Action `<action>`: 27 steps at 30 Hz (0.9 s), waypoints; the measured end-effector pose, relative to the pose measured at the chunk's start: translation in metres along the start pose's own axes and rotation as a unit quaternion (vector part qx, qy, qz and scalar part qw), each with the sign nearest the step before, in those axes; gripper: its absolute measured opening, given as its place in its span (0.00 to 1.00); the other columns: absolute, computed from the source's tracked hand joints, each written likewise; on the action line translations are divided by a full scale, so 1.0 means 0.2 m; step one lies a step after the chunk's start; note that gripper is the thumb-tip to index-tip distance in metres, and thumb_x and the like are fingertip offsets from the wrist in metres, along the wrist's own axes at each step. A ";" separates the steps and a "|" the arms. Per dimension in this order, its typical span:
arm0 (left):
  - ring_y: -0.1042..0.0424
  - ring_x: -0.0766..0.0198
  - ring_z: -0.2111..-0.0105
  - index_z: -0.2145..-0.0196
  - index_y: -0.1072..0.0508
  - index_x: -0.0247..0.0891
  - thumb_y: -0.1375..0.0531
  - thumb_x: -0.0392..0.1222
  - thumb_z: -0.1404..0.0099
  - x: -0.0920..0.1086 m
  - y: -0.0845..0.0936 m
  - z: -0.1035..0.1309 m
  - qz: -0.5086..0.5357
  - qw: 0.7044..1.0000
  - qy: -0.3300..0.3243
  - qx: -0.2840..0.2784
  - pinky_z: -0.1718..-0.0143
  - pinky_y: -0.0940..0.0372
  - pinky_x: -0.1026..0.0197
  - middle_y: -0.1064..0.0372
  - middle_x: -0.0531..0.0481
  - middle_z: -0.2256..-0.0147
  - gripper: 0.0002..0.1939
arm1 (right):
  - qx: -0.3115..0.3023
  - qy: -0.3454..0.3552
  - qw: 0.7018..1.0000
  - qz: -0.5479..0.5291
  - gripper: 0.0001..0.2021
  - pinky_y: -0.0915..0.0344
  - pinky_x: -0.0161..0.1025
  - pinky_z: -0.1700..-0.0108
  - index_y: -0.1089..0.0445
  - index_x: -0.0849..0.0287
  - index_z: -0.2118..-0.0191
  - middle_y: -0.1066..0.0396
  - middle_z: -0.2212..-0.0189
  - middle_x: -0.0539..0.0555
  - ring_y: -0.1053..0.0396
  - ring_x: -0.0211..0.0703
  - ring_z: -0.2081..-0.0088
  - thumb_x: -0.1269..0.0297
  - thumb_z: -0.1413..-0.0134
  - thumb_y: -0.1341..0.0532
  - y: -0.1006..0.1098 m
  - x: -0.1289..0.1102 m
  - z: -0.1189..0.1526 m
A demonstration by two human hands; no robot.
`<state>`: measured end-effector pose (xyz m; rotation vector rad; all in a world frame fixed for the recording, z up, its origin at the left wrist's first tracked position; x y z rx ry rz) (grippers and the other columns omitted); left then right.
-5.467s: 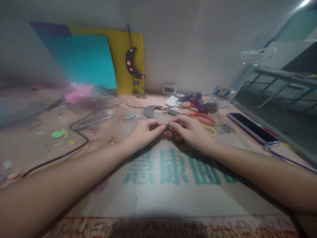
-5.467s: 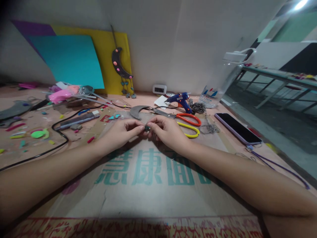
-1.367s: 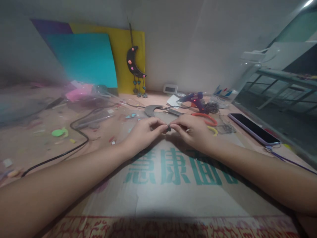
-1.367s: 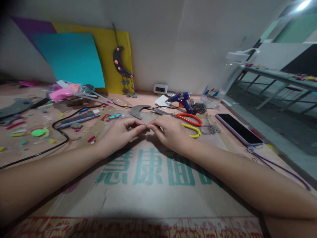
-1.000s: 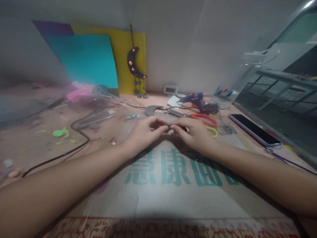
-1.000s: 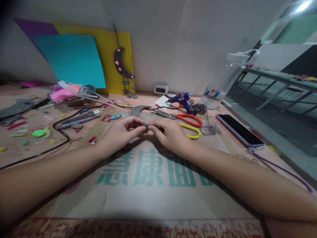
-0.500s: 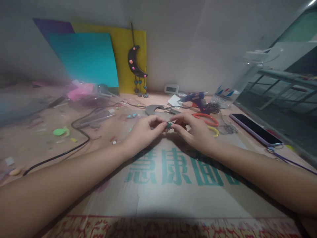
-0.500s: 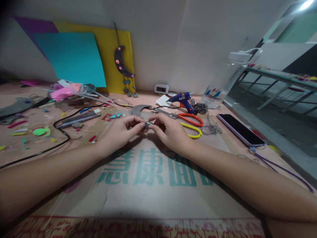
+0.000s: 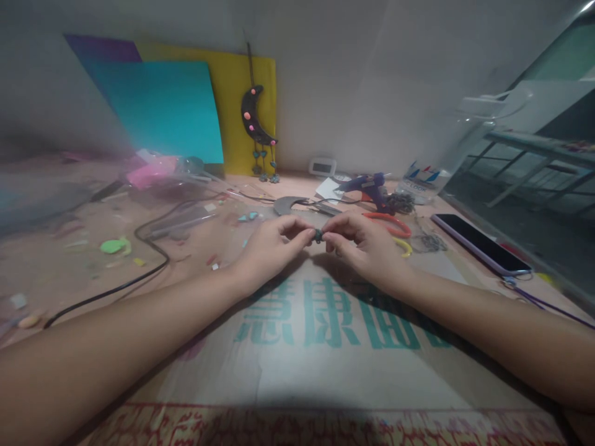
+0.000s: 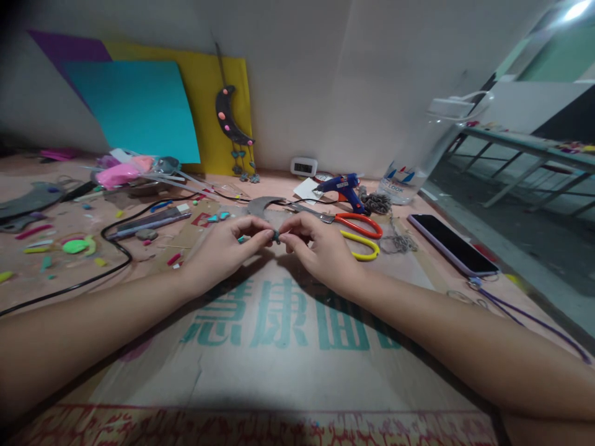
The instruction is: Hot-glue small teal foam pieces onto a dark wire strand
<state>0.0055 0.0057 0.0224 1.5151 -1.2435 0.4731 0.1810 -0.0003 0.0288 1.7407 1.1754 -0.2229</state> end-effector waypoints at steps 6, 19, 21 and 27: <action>0.29 0.65 0.68 0.67 0.25 0.37 0.44 0.42 0.35 0.00 0.00 0.01 -0.017 1.000 -0.016 0.015 0.63 0.36 0.64 0.25 0.51 0.68 0.09 | -0.045 -0.118 0.978 -0.164 0.12 0.39 0.30 0.79 0.37 0.58 0.54 0.31 0.80 0.44 0.34 0.34 0.80 0.64 0.43 0.40 -0.03 0.01 0.00; 0.29 0.67 0.69 0.66 0.24 0.35 0.43 0.40 0.36 0.03 0.01 0.01 -0.023 0.999 -0.033 0.012 0.64 0.36 0.67 0.25 0.52 0.69 0.08 | -0.092 -0.236 0.907 -0.336 0.15 0.45 0.26 0.83 0.35 0.59 0.62 0.31 0.82 0.45 0.40 0.28 0.85 0.55 0.49 0.35 -0.06 0.08 -0.01; 0.29 0.67 0.68 0.67 0.24 0.35 0.42 0.40 0.36 0.03 0.01 0.01 -0.020 0.999 -0.035 0.007 0.64 0.36 0.67 0.25 0.53 0.69 0.08 | -0.089 -0.247 0.903 -0.339 0.15 0.46 0.26 0.84 0.35 0.59 0.64 0.31 0.82 0.45 0.40 0.28 0.85 0.55 0.51 0.33 -0.06 0.08 -0.01; 0.27 0.66 0.67 0.64 0.25 0.35 0.42 0.39 0.36 0.01 0.00 0.01 0.030 1.000 0.001 -0.007 0.65 0.36 0.67 0.24 0.52 0.67 0.07 | -0.080 -0.251 0.902 -0.342 0.16 0.46 0.26 0.84 0.35 0.59 0.66 0.31 0.83 0.45 0.42 0.28 0.86 0.54 0.53 0.32 -0.05 0.07 -0.01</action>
Point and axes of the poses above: each hand's wrist, its own z-axis away from the middle knuckle, its own y-axis out of the back of the hand, x = y × z, the point moved 2 cm from there along -z, towards the middle knuckle
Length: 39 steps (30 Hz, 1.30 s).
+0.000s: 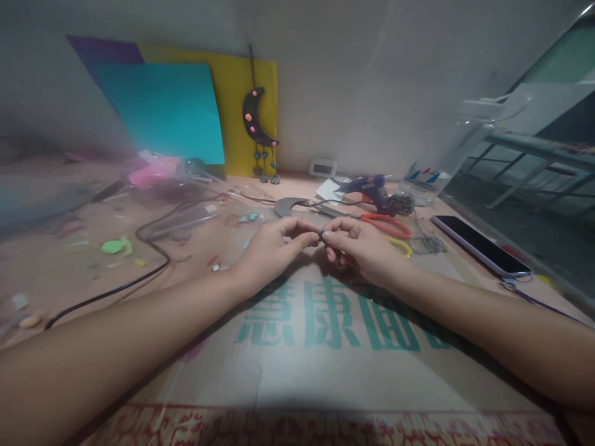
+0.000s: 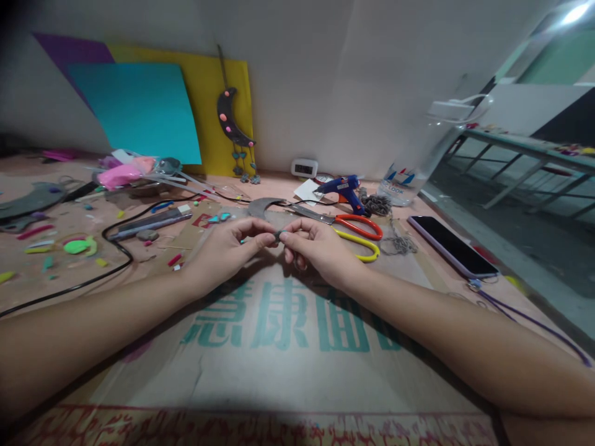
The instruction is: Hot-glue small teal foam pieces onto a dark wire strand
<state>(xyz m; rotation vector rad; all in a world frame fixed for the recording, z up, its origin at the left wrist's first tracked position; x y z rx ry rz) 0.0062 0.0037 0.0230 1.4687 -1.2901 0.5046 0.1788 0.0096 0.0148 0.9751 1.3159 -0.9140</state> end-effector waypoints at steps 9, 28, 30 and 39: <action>0.28 0.65 0.65 0.65 0.26 0.35 0.42 0.42 0.37 -0.01 -0.02 -0.01 -0.010 1.000 0.020 -0.014 0.63 0.36 0.65 0.26 0.50 0.66 0.09 | 0.016 0.011 0.999 0.029 0.14 0.49 0.27 0.84 0.37 0.58 0.66 0.35 0.85 0.43 0.43 0.30 0.85 0.55 0.50 0.35 0.00 0.00 0.00; 0.31 0.67 0.69 0.71 0.29 0.35 0.42 0.40 0.37 -0.01 -0.01 -0.01 -0.021 1.000 0.008 0.002 0.67 0.37 0.67 0.29 0.52 0.71 0.07 | 0.007 0.073 0.993 0.092 0.12 0.43 0.28 0.81 0.35 0.60 0.67 0.35 0.83 0.45 0.40 0.30 0.83 0.55 0.44 0.39 -0.04 -0.03 0.03; 0.31 0.67 0.68 0.70 0.28 0.35 0.43 0.41 0.37 -0.01 -0.01 -0.01 -0.022 1.000 -0.001 -0.002 0.67 0.37 0.67 0.28 0.52 0.71 0.08 | 0.016 0.062 0.993 0.099 0.12 0.43 0.28 0.81 0.36 0.59 0.67 0.34 0.83 0.45 0.39 0.30 0.83 0.56 0.45 0.39 -0.04 -0.03 0.03; 0.28 0.63 0.66 0.66 0.26 0.36 0.42 0.45 0.37 0.01 0.00 0.00 -0.040 0.999 0.020 0.003 0.63 0.35 0.64 0.25 0.50 0.67 0.10 | 0.043 0.053 0.989 0.130 0.10 0.41 0.29 0.80 0.36 0.59 0.68 0.33 0.82 0.46 0.37 0.31 0.81 0.58 0.45 0.39 -0.04 -0.03 0.03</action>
Point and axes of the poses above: each hand's wrist, its own z-axis away from the middle knuckle, its own y-axis out of the back of the hand, x = y × z, the point moved 2 cm from there along -z, towards the middle knuckle
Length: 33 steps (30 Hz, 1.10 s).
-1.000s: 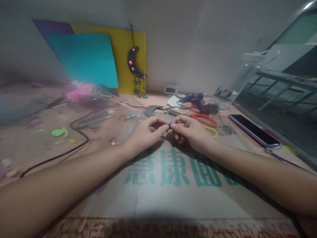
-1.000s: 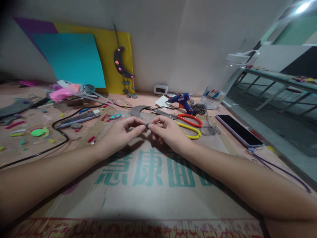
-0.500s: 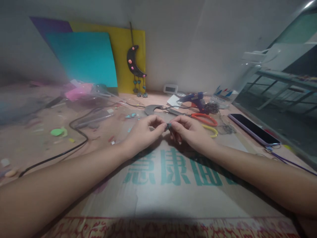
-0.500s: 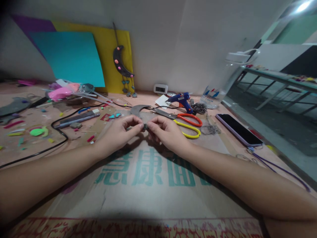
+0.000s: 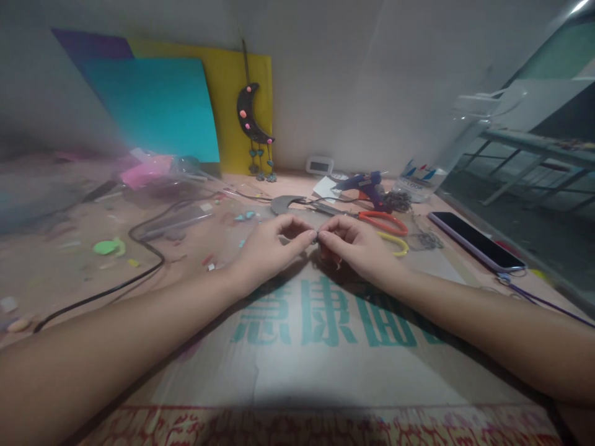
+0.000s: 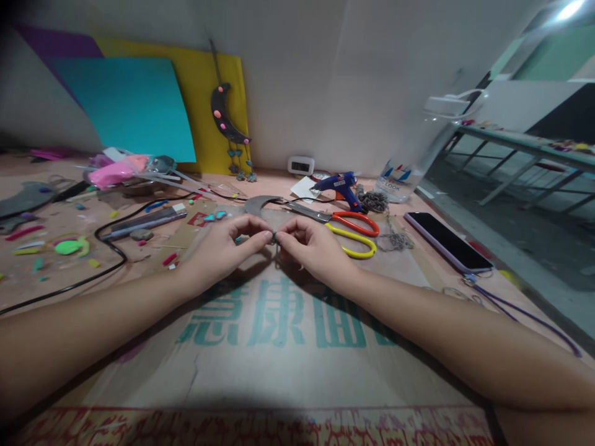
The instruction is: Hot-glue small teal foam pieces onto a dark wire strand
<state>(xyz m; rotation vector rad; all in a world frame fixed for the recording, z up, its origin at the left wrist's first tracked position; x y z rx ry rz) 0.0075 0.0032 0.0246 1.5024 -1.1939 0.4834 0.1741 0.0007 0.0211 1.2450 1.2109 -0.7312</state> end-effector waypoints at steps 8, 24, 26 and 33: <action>0.30 0.64 0.69 0.71 0.27 0.36 0.43 0.41 0.38 0.02 0.00 0.01 -0.035 0.999 -0.017 0.004 0.65 0.36 0.65 0.26 0.52 0.71 0.08 | -0.016 0.011 0.999 0.026 0.11 0.40 0.30 0.79 0.35 0.60 0.67 0.31 0.80 0.47 0.35 0.33 0.80 0.57 0.45 0.39 -0.01 0.00 0.00; 0.28 0.62 0.64 0.62 0.26 0.36 0.46 0.48 0.33 -0.07 -0.02 -0.01 0.061 0.997 -0.022 -0.045 0.62 0.35 0.63 0.26 0.49 0.65 0.14 | -0.024 0.006 1.000 0.003 0.11 0.43 0.27 0.81 0.37 0.59 0.68 0.33 0.82 0.46 0.40 0.30 0.82 0.57 0.44 0.41 0.00 0.01 -0.01; 0.28 0.61 0.63 0.61 0.26 0.36 0.48 0.50 0.32 -0.08 -0.02 -0.01 0.084 0.995 -0.014 -0.044 0.62 0.34 0.62 0.27 0.48 0.65 0.17 | -0.026 0.006 1.000 -0.002 0.11 0.43 0.27 0.81 0.37 0.59 0.68 0.33 0.81 0.46 0.40 0.30 0.82 0.56 0.44 0.41 -0.01 0.01 -0.01; 0.29 0.63 0.64 0.66 0.31 0.36 0.47 0.45 0.34 -0.10 -0.02 -0.03 0.111 0.993 0.039 0.026 0.62 0.34 0.62 0.30 0.50 0.67 0.10 | -0.017 0.006 1.000 -0.026 0.13 0.43 0.28 0.81 0.37 0.58 0.68 0.33 0.81 0.45 0.41 0.30 0.83 0.53 0.45 0.40 0.00 0.03 -0.01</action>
Point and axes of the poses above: each hand's wrist, its own z-axis away from the middle knuckle, its own y-axis out of the back of the hand, x = y × z, the point moved 2 cm from there along -z, towards the middle knuckle
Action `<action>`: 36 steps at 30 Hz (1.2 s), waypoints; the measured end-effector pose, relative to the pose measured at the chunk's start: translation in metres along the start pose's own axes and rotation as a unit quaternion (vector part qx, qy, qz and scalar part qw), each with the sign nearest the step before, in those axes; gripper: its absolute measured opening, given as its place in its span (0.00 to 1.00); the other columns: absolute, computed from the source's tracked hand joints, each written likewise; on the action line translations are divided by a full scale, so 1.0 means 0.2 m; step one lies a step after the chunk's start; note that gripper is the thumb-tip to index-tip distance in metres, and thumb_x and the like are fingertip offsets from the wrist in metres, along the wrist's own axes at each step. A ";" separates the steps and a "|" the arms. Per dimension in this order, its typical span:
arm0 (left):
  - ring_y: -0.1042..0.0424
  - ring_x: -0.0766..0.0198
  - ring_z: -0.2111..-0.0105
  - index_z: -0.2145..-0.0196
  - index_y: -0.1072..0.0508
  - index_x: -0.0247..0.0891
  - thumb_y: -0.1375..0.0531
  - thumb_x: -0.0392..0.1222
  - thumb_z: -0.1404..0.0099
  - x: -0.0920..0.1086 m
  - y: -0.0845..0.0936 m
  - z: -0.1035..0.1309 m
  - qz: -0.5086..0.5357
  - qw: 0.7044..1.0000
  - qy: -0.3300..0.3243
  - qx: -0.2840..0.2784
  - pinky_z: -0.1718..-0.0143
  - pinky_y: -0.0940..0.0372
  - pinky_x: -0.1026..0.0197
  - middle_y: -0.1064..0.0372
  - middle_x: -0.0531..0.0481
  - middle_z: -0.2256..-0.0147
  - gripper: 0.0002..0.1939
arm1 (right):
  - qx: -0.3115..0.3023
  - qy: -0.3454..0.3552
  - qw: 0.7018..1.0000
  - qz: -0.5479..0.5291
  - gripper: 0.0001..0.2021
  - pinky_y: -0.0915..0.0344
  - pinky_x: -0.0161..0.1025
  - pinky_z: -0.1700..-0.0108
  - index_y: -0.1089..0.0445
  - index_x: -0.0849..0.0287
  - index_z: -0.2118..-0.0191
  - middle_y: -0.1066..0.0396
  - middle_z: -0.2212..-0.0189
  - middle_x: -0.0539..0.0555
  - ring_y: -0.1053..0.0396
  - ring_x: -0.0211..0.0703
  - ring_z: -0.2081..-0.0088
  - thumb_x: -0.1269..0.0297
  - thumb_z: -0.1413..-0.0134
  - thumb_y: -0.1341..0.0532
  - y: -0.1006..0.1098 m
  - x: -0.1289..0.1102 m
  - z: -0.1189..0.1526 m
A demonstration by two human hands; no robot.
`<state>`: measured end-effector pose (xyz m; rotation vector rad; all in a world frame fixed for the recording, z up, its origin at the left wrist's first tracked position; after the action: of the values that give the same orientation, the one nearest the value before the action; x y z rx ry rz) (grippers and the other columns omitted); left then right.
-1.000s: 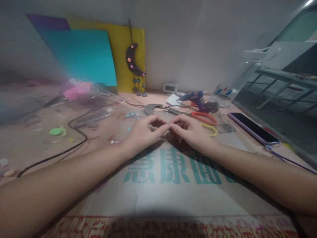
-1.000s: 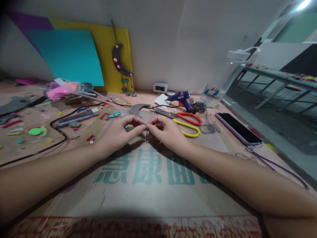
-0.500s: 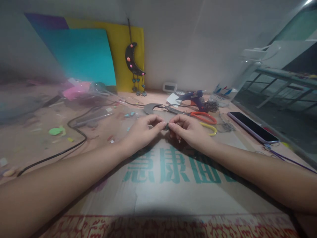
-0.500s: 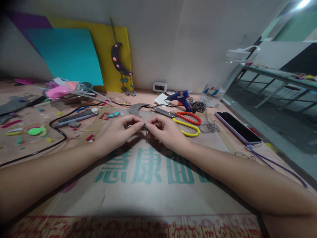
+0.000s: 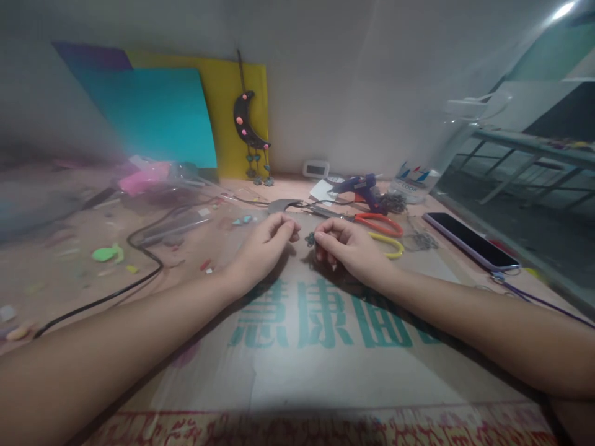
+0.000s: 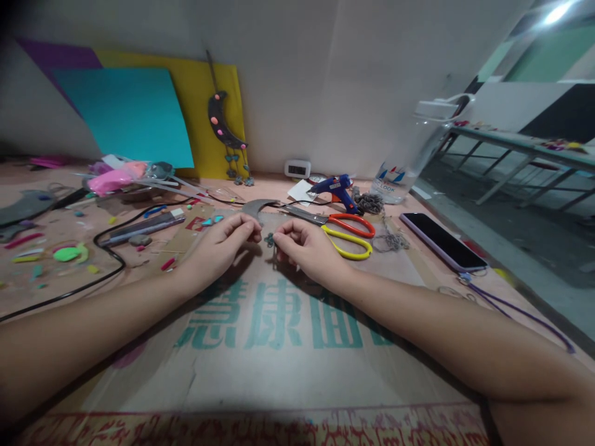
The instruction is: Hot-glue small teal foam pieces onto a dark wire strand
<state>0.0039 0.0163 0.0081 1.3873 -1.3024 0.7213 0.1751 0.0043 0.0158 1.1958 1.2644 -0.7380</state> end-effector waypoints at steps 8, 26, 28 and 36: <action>0.30 0.61 0.64 0.67 0.27 0.36 0.43 0.45 0.38 0.08 -0.01 0.02 -0.121 0.991 -0.042 -0.031 0.61 0.37 0.61 0.27 0.50 0.67 0.09 | 0.002 0.004 1.000 -0.005 0.12 0.43 0.29 0.81 0.38 0.59 0.68 0.34 0.82 0.45 0.41 0.30 0.83 0.54 0.45 0.40 -0.01 -0.01 0.00; 0.31 0.63 0.67 0.71 0.28 0.35 0.45 0.43 0.36 0.09 0.00 0.02 -0.155 0.985 -0.066 -0.028 0.61 0.38 0.63 0.28 0.50 0.70 0.11 | -0.025 0.003 0.999 -0.020 0.13 0.45 0.29 0.80 0.35 0.59 0.66 0.33 0.80 0.46 0.40 0.31 0.81 0.53 0.46 0.39 -0.01 0.01 0.00; 0.31 0.63 0.67 0.71 0.28 0.36 0.45 0.44 0.36 0.09 0.00 0.02 -0.158 0.984 -0.070 -0.032 0.61 0.38 0.62 0.28 0.51 0.70 0.11 | -0.030 0.005 0.999 -0.010 0.12 0.44 0.30 0.80 0.35 0.59 0.66 0.33 0.80 0.46 0.39 0.31 0.81 0.54 0.46 0.39 -0.02 0.02 0.00; 0.32 0.63 0.69 0.70 0.29 0.35 0.44 0.46 0.36 0.06 0.00 0.01 -0.106 0.992 -0.043 -0.061 0.64 0.38 0.63 0.30 0.52 0.72 0.12 | -0.014 0.010 1.000 0.025 0.09 0.42 0.29 0.79 0.36 0.60 0.67 0.32 0.80 0.46 0.38 0.31 0.81 0.59 0.46 0.40 -0.02 0.02 -0.01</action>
<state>0.0065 0.0103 0.0183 1.4447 -1.2206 0.4356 0.1726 0.0051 0.0110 1.2098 1.2541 -0.6705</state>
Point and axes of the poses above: each hand's wrist, its own z-axis away from the middle knuckle, its own y-axis out of the back of the hand, x = y × z, the point moved 2 cm from there along -z, towards the middle knuckle
